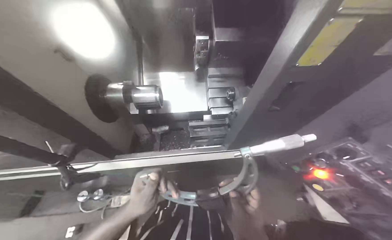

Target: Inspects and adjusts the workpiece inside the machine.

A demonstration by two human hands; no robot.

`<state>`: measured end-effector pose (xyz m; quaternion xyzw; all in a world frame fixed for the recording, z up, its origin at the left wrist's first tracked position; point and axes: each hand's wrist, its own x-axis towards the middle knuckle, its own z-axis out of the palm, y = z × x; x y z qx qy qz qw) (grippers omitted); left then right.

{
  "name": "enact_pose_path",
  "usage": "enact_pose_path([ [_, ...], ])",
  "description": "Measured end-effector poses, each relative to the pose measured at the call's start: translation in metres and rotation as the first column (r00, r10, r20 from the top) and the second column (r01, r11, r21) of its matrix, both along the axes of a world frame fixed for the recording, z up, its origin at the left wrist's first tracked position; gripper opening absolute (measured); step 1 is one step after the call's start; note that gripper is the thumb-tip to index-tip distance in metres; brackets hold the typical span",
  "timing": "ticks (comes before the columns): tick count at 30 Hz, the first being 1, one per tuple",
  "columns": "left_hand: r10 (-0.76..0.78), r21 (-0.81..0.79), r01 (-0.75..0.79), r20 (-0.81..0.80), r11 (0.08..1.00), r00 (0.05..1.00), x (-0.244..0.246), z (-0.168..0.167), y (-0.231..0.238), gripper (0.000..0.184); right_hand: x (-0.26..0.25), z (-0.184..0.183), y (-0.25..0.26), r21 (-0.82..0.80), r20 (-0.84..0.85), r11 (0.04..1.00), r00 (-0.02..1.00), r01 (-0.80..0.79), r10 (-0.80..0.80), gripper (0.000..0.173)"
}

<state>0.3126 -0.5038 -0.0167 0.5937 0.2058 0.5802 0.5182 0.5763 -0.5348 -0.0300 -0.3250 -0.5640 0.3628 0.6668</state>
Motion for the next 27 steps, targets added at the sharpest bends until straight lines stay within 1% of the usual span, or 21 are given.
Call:
enact_pose_path([
  [3, 0.022, 0.007, -0.021, -0.039, 1.0, 0.999, -0.01, 0.004, 0.012, 0.05, -0.005, -0.004, 0.013, -0.021, 0.014, 1.0, 1.0, 0.015, -0.014, 0.025],
  [6, 0.042, -0.01, -0.043, -0.068, 0.999, 0.997, -0.029, 0.0, 0.026, 0.05, -0.016, -0.007, 0.027, -0.033, 0.115, 0.999, 0.993, 0.04, -0.036, 0.025],
  [11, 0.062, -0.015, -0.063, -0.055, 0.998, 0.997, -0.07, -0.009, 0.061, 0.053, -0.051, -0.001, 0.066, -0.06, 0.195, 0.998, 0.981, 0.009, 0.003, 0.027],
  [15, 0.061, -0.038, -0.06, 0.01, 0.997, 0.998, -0.1, -0.017, 0.095, 0.054, -0.079, 0.004, 0.108, -0.057, 0.244, 0.998, 0.969, -0.033, 0.046, 0.029],
  [21, 0.101, -0.08, -0.095, 0.075, 0.992, 0.992, -0.144, -0.025, 0.143, 0.053, -0.129, 0.006, 0.168, -0.037, 0.258, 0.999, 0.965, -0.034, 0.042, 0.026],
  [24, 0.139, -0.104, -0.132, 0.061, 0.986, 0.988, -0.168, -0.027, 0.165, 0.053, -0.153, 0.003, 0.194, -0.032, 0.279, 0.999, 0.96, -0.026, 0.035, 0.026],
  [27, 0.142, -0.17, -0.132, 0.049, 0.977, 0.989, -0.191, -0.031, 0.186, 0.054, -0.172, -0.002, 0.213, -0.082, 0.284, 0.996, 0.957, -0.04, 0.061, 0.026],
])
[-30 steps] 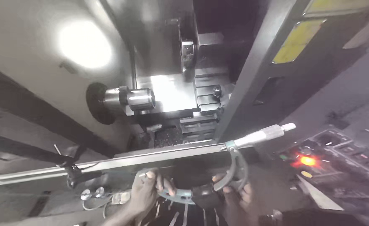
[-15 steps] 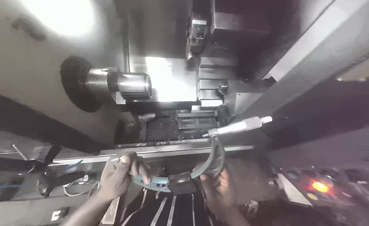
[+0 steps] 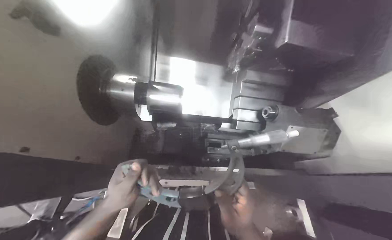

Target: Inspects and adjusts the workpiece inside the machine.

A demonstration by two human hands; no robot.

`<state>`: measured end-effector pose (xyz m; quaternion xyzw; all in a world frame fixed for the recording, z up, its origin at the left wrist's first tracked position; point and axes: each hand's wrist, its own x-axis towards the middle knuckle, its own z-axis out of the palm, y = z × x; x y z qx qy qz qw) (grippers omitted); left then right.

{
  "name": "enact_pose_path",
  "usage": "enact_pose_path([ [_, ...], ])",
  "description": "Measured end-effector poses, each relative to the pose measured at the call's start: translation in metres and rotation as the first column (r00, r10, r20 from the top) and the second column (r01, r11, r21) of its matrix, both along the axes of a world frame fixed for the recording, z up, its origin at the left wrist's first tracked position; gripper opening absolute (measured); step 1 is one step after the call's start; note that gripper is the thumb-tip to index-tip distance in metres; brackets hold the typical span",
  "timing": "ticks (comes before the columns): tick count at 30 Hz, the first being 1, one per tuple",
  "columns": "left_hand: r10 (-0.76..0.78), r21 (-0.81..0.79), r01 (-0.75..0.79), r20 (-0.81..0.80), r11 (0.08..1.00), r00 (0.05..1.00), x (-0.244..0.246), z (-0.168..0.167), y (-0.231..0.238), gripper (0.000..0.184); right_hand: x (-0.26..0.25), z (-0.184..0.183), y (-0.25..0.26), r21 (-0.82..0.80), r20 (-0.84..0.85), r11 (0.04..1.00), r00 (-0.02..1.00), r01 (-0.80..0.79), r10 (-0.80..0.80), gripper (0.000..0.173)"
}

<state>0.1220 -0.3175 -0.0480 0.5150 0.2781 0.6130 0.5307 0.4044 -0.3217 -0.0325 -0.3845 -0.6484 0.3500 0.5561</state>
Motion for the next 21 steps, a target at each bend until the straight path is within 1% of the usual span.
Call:
enact_pose_path([
  [3, 0.009, -0.093, -0.01, -0.018, 0.996, 1.0, -0.019, -0.004, 0.013, 0.053, -0.01, 0.0, 0.012, -0.057, 0.048, 0.996, 0.997, -0.064, 0.067, 0.025],
  [6, 0.012, -0.164, -0.018, -0.037, 0.986, 0.999, -0.029, -0.005, 0.02, 0.054, -0.013, -0.002, 0.021, -0.096, 0.044, 0.983, 0.986, -0.154, 0.159, 0.03],
  [9, 0.004, -0.21, -0.005, -0.005, 0.978, 1.0, -0.029, -0.011, 0.019, 0.054, -0.005, -0.009, 0.026, -0.111, 0.074, 0.971, 0.973, -0.21, 0.218, 0.027],
  [13, -0.002, -0.234, -0.004, -0.027, 0.972, 1.0, -0.02, -0.013, 0.009, 0.052, 0.015, -0.02, 0.02, -0.181, 0.076, 0.943, 0.952, -0.278, 0.296, 0.024],
  [17, 0.028, -0.26, -0.045, -0.069, 0.965, 0.997, -0.003, -0.008, -0.014, 0.049, 0.034, -0.027, 0.009, -0.1, 0.122, 0.949, 0.943, -0.3, 0.311, 0.021],
  [21, 0.062, -0.258, -0.085, -0.098, 0.962, 0.993, 0.017, -0.005, -0.038, 0.051, 0.054, -0.027, 0.002, -0.059, 0.153, 0.943, 0.93, -0.329, 0.334, 0.023],
])
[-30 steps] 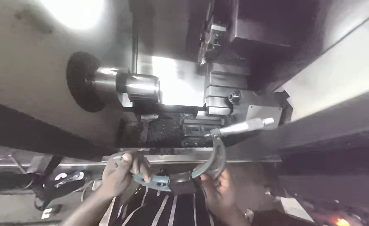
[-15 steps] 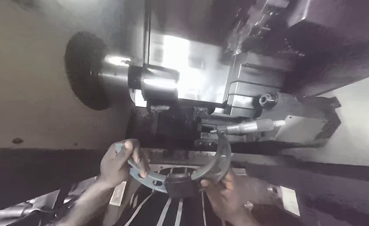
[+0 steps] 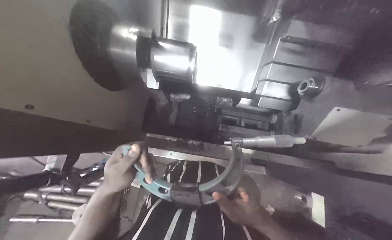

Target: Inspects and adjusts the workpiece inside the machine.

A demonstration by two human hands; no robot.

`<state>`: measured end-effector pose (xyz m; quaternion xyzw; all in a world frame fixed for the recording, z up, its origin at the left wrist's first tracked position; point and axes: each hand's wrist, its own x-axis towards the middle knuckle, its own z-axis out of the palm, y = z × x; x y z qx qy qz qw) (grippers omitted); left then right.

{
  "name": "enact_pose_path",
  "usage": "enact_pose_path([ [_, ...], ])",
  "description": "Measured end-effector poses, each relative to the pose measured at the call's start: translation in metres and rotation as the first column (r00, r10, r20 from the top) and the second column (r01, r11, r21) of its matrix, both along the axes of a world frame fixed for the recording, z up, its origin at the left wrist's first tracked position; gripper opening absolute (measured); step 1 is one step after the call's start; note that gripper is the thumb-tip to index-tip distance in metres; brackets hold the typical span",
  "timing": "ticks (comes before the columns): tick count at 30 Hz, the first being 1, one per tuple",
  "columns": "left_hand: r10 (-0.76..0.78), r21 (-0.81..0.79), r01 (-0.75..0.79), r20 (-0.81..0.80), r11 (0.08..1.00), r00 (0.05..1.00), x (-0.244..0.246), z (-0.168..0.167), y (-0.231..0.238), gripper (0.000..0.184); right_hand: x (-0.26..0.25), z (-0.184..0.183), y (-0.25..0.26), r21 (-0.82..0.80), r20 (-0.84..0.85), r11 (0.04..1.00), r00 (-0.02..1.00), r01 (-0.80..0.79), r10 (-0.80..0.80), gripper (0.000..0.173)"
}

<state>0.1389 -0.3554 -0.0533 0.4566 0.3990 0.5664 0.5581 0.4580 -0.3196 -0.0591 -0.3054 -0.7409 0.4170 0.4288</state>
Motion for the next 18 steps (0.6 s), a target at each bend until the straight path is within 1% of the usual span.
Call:
enact_pose_path([
  [3, 0.017, 0.012, -0.017, 0.021, 1.0, 1.0, 0.015, -0.001, -0.016, 0.05, 0.012, 0.001, -0.003, 0.011, -0.037, 0.999, 0.998, -0.051, 0.051, 0.022],
  [8, 0.052, 0.039, -0.053, 0.025, 0.998, 0.998, 0.037, 0.003, -0.036, 0.051, 0.033, 0.005, -0.012, 0.068, -0.011, 0.995, 0.998, -0.067, 0.068, 0.023],
  [12, 0.062, 0.038, -0.062, 0.013, 0.997, 0.998, 0.048, 0.005, -0.048, 0.05, 0.045, 0.006, -0.02, 0.063, -0.023, 0.995, 0.996, -0.082, 0.084, 0.024],
  [15, 0.057, 0.061, -0.057, 0.003, 0.996, 0.998, 0.054, 0.0, -0.056, 0.052, 0.053, 0.004, -0.027, 0.061, -0.013, 0.995, 0.997, -0.078, 0.079, 0.023],
  [18, 0.078, 0.061, -0.079, 0.017, 0.995, 0.997, 0.059, -0.001, -0.064, 0.056, 0.058, 0.002, -0.033, 0.003, -0.03, 0.994, 0.994, -0.106, 0.106, 0.022],
])
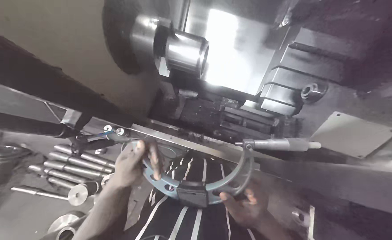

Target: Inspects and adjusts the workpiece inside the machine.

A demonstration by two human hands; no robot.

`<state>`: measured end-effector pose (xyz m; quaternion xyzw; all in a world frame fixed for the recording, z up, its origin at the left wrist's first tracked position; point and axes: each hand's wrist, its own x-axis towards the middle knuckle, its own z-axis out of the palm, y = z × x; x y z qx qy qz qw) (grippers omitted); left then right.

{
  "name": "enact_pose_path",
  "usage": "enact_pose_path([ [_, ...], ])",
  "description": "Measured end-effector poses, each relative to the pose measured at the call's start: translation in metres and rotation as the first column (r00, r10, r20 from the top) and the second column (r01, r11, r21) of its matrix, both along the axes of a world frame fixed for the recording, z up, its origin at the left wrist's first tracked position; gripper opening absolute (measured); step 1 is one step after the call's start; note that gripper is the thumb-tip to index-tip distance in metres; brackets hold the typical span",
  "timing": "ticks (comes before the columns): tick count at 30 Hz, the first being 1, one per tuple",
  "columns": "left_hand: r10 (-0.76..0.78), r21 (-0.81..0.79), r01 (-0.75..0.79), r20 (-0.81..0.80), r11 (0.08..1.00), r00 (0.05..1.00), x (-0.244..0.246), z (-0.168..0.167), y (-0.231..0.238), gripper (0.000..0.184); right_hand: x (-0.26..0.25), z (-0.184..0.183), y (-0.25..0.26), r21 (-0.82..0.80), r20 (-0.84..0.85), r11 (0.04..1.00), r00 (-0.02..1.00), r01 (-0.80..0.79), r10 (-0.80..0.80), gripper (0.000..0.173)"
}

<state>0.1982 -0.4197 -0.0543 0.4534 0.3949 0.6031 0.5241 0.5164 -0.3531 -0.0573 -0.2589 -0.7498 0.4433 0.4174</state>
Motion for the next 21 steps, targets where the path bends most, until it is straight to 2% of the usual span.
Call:
enact_pose_path([
  [4, -0.044, 0.012, 0.043, 0.053, 0.999, 0.998, 0.009, -0.001, -0.003, 0.057, 0.008, 0.002, -0.006, 0.042, 0.039, 0.999, 0.999, 0.028, -0.029, 0.025],
  [9, -0.054, 0.021, 0.054, 0.012, 0.998, 0.998, 0.015, 0.0, -0.005, 0.059, 0.016, 0.003, -0.013, 0.067, 0.073, 0.995, 0.995, 0.068, -0.072, 0.026],
  [21, -0.075, 0.034, 0.074, 0.036, 0.997, 0.997, 0.026, 0.0, 0.008, 0.05, 0.024, 0.004, -0.015, 0.047, -0.019, 0.996, 0.997, 0.07, -0.069, 0.02],
])
